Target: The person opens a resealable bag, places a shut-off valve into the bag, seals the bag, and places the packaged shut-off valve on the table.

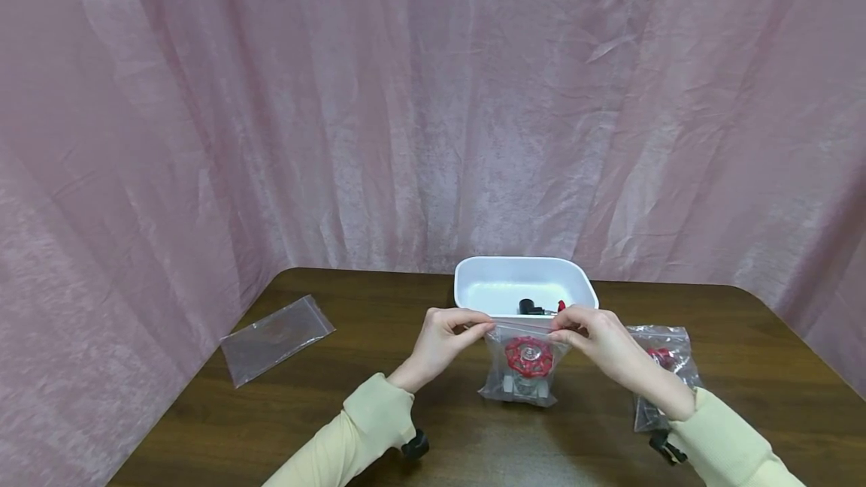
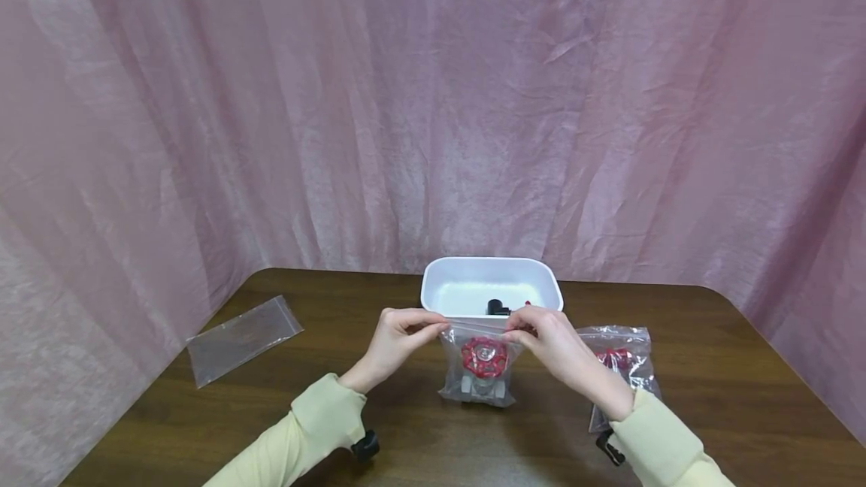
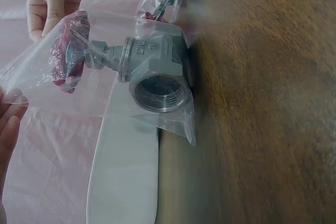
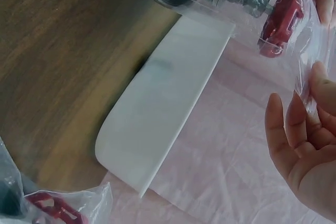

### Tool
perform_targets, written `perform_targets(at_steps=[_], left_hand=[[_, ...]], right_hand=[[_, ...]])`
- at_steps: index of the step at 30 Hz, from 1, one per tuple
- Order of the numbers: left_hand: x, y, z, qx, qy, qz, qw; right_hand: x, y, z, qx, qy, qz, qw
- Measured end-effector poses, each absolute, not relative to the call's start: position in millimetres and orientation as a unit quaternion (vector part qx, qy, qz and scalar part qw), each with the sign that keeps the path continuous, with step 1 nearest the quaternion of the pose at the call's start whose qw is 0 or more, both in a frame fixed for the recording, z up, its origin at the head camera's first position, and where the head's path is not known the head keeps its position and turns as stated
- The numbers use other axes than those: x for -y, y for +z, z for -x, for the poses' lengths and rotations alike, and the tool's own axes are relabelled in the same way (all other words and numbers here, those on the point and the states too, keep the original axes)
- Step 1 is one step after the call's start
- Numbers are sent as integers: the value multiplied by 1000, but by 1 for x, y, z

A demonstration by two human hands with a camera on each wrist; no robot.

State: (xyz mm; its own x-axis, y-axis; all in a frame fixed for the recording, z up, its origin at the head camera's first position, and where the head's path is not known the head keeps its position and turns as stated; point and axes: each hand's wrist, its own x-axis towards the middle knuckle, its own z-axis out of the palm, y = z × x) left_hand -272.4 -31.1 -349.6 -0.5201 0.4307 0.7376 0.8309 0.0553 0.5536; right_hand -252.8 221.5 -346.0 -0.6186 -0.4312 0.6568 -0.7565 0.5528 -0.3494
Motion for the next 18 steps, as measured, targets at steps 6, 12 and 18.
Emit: perform_targets(at_steps=[6, 12, 18], left_hand=[[31, -350, 272, 701, -517, 452, 188], [31, -349, 272, 705, -513, 450, 191], [31, -349, 273, 704, -514, 450, 194]], right_hand=[[-216, -348, 253, 838, 275, -368, 296], [-213, -351, 255, 824, 234, -380, 349], [-220, -351, 256, 822, 297, -375, 308]])
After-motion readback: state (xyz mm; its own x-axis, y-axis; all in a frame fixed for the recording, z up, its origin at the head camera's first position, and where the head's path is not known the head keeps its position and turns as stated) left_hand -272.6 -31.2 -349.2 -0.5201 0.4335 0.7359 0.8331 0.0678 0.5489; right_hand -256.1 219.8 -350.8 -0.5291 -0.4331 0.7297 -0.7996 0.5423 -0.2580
